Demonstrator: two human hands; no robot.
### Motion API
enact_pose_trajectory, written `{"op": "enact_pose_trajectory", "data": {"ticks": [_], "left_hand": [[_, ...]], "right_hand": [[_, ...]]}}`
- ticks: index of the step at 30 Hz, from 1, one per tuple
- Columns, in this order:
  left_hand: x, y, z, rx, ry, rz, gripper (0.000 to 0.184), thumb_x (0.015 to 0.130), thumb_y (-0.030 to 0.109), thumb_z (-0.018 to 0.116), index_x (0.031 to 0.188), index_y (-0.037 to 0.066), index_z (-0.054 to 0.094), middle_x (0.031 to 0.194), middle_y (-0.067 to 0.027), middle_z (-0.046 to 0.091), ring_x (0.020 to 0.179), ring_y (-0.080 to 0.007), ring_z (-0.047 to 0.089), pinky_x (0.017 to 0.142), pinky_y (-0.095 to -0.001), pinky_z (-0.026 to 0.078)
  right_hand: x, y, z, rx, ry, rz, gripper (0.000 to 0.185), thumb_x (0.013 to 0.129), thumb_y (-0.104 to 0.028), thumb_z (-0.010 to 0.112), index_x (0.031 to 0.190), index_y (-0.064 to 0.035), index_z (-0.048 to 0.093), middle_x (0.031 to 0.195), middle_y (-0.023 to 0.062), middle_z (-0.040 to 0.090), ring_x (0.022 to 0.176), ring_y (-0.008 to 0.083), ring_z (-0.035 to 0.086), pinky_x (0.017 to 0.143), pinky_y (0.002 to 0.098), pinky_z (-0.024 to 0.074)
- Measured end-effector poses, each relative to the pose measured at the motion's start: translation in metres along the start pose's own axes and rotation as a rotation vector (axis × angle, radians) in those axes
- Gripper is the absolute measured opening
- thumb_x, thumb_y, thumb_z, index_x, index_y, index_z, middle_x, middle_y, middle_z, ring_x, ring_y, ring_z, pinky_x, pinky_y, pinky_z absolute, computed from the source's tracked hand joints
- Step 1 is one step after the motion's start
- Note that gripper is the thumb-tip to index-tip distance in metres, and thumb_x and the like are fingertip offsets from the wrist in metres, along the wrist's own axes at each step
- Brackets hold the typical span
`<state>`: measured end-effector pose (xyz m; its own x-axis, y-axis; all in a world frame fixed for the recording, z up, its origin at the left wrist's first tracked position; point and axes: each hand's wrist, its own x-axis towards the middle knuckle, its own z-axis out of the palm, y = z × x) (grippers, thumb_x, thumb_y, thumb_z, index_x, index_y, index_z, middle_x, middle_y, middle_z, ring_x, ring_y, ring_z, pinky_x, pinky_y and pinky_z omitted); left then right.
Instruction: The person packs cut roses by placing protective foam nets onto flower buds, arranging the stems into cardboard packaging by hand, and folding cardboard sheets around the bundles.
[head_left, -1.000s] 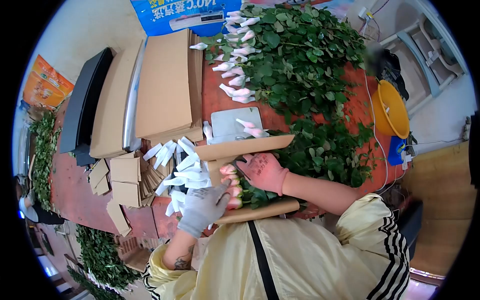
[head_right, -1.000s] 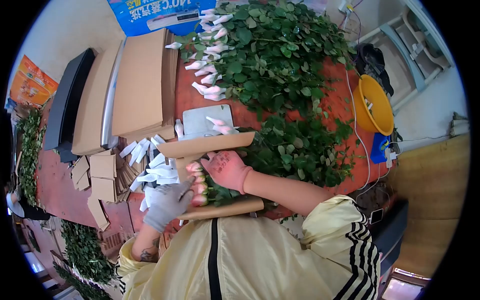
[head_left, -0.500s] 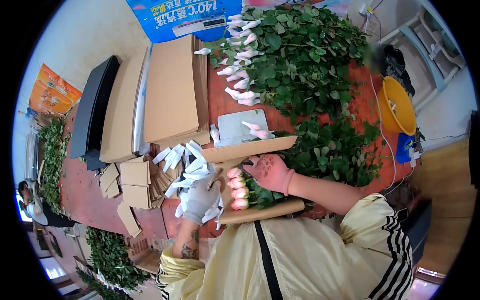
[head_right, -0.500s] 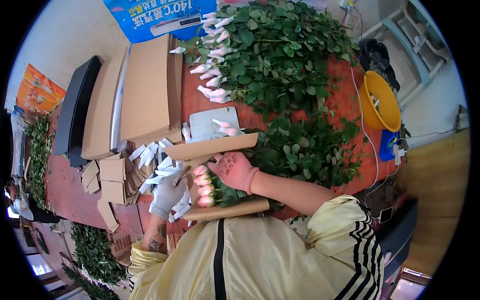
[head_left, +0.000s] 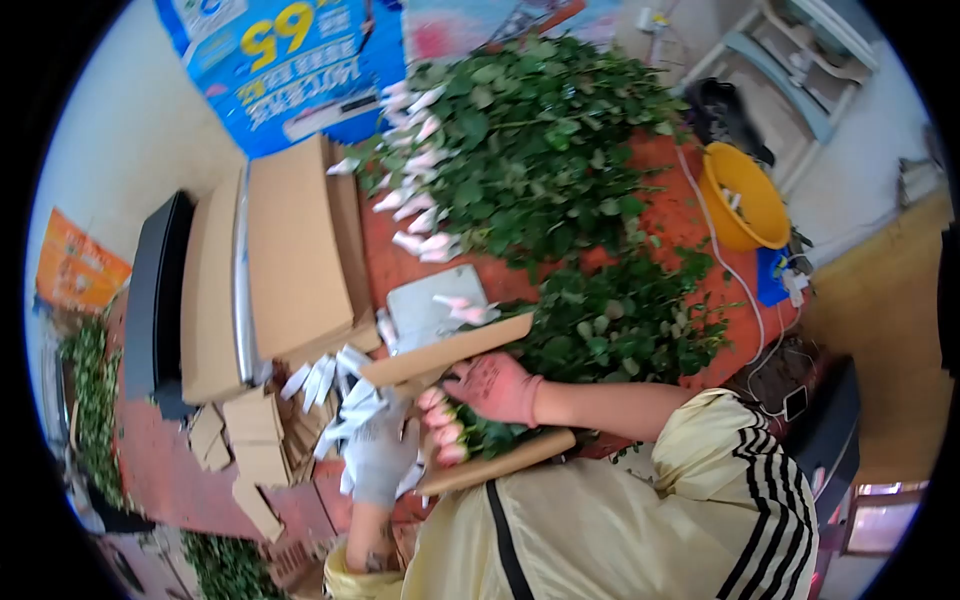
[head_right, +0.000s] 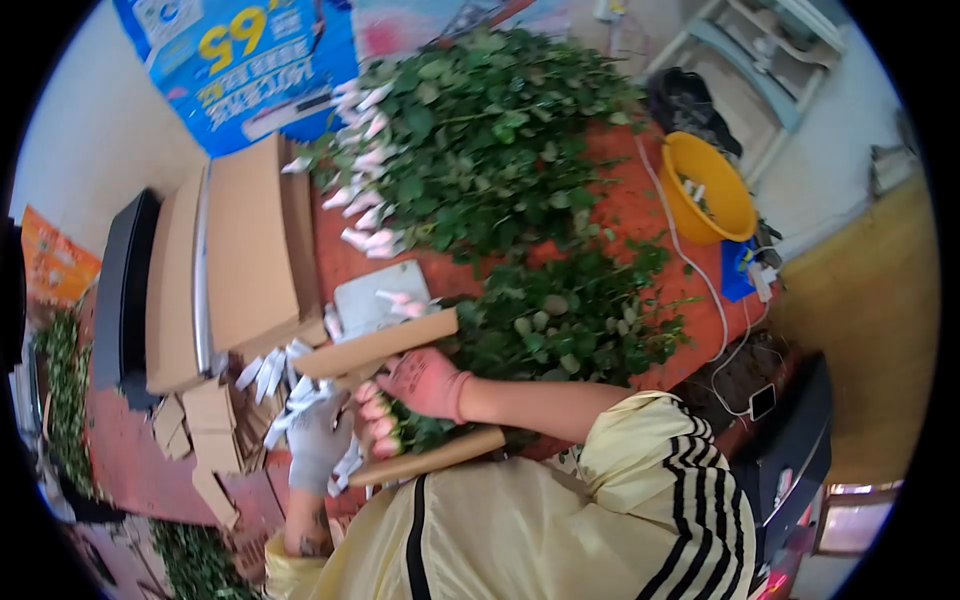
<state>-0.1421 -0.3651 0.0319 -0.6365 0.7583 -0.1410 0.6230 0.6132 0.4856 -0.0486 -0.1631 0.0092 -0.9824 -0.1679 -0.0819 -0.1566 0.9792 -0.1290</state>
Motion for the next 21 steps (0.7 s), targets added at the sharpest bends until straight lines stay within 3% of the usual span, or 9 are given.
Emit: {"op": "enact_pose_trajectory", "data": {"ticks": [3,8,10,12,14,17,18,19,21], "left_hand": [[-0.002,0.035,-0.012,0.083,0.083,0.253,0.038,0.078,0.026,0.059,0.110,0.006,0.062,0.114,-0.0149,0.061,0.104,-0.0321,0.057,0.088,-0.0420,0.045],[0.004,0.030,0.012,0.136,0.047,0.369,0.041,0.075,0.028,0.062,0.107,0.003,0.063,0.121,-0.0162,0.056,0.117,-0.0331,0.047,0.099,-0.0448,0.036],[0.003,0.029,0.011,0.146,0.076,0.388,0.043,0.074,0.030,0.064,0.107,0.003,0.064,0.121,-0.0152,0.057,0.118,-0.0316,0.047,0.100,-0.0450,0.035],[0.004,0.033,0.008,0.157,0.063,0.370,0.043,0.073,0.030,0.064,0.107,0.003,0.065,0.121,-0.0147,0.057,0.118,-0.0314,0.047,0.100,-0.0447,0.034],[0.003,0.033,0.009,0.170,0.056,0.356,0.042,0.074,0.031,0.063,0.107,0.004,0.065,0.121,-0.0134,0.057,0.118,-0.0310,0.048,0.101,-0.0442,0.034],[0.003,0.028,0.012,0.156,0.024,0.327,0.047,0.075,0.034,0.062,0.111,0.005,0.062,0.124,-0.0149,0.056,0.119,-0.0320,0.047,0.102,-0.0455,0.032],[0.002,0.029,0.011,0.171,0.022,0.313,0.046,0.075,0.033,0.062,0.112,0.005,0.062,0.123,-0.0148,0.056,0.118,-0.0323,0.047,0.102,-0.0452,0.033],[0.002,0.029,0.010,0.175,0.031,0.302,0.046,0.075,0.033,0.062,0.112,0.005,0.062,0.123,-0.0148,0.056,0.118,-0.0323,0.047,0.102,-0.0452,0.033],[0.003,0.028,0.009,0.120,0.006,0.318,0.046,0.075,0.033,0.062,0.111,0.004,0.062,0.123,-0.0146,0.056,0.118,-0.0324,0.048,0.101,-0.0451,0.034]], "right_hand": [[0.000,-0.001,-0.001,-0.010,-0.013,-0.022,0.027,0.087,-0.021,0.042,0.104,-0.0100,0.060,0.102,0.0125,0.058,0.092,0.0284,0.059,0.074,0.0396,0.0455],[-0.014,0.007,-0.049,0.001,-0.066,-0.051,0.028,0.082,-0.025,0.051,0.104,-0.0114,0.061,0.098,0.0089,0.060,0.081,0.0245,0.061,0.067,0.0366,0.0463],[-0.018,0.025,-0.078,0.212,0.563,-0.061,0.032,0.075,-0.027,0.059,0.104,-0.0133,0.061,0.094,0.0056,0.060,0.075,0.0217,0.061,0.064,0.0358,0.0476],[0.004,0.064,-0.102,0.299,0.595,-0.003,0.034,0.072,-0.024,0.064,0.105,-0.0144,0.062,0.094,0.0053,0.060,0.078,0.0206,0.061,0.067,0.0332,0.0492],[0.041,0.109,-0.100,0.134,0.686,0.122,0.029,0.077,-0.024,0.059,0.103,-0.0130,0.063,0.091,0.0068,0.062,0.079,0.0266,0.062,0.070,0.0368,0.0499],[0.093,0.186,-0.073,0.150,0.251,0.394,0.024,0.077,-0.026,0.057,0.095,-0.0117,0.063,0.099,0.0100,0.065,0.093,0.0284,0.062,0.079,0.0398,0.0491],[0.103,0.204,-0.048,-0.105,0.113,0.387,0.024,0.079,-0.023,0.053,0.097,-0.0106,0.063,0.099,0.0115,0.066,0.094,0.0271,0.063,0.079,0.0385,0.0494],[0.108,0.218,-0.024,-0.107,0.118,0.373,0.024,0.079,-0.023,0.053,0.097,-0.0106,0.063,0.099,0.0115,0.066,0.094,0.0271,0.063,0.079,0.0385,0.0494],[0.110,0.233,0.017,-0.325,-0.108,0.245,0.019,0.077,-0.017,0.050,0.091,-0.0092,0.060,0.091,0.0106,0.065,0.089,0.0229,0.063,0.074,0.0353,0.0487]]}}
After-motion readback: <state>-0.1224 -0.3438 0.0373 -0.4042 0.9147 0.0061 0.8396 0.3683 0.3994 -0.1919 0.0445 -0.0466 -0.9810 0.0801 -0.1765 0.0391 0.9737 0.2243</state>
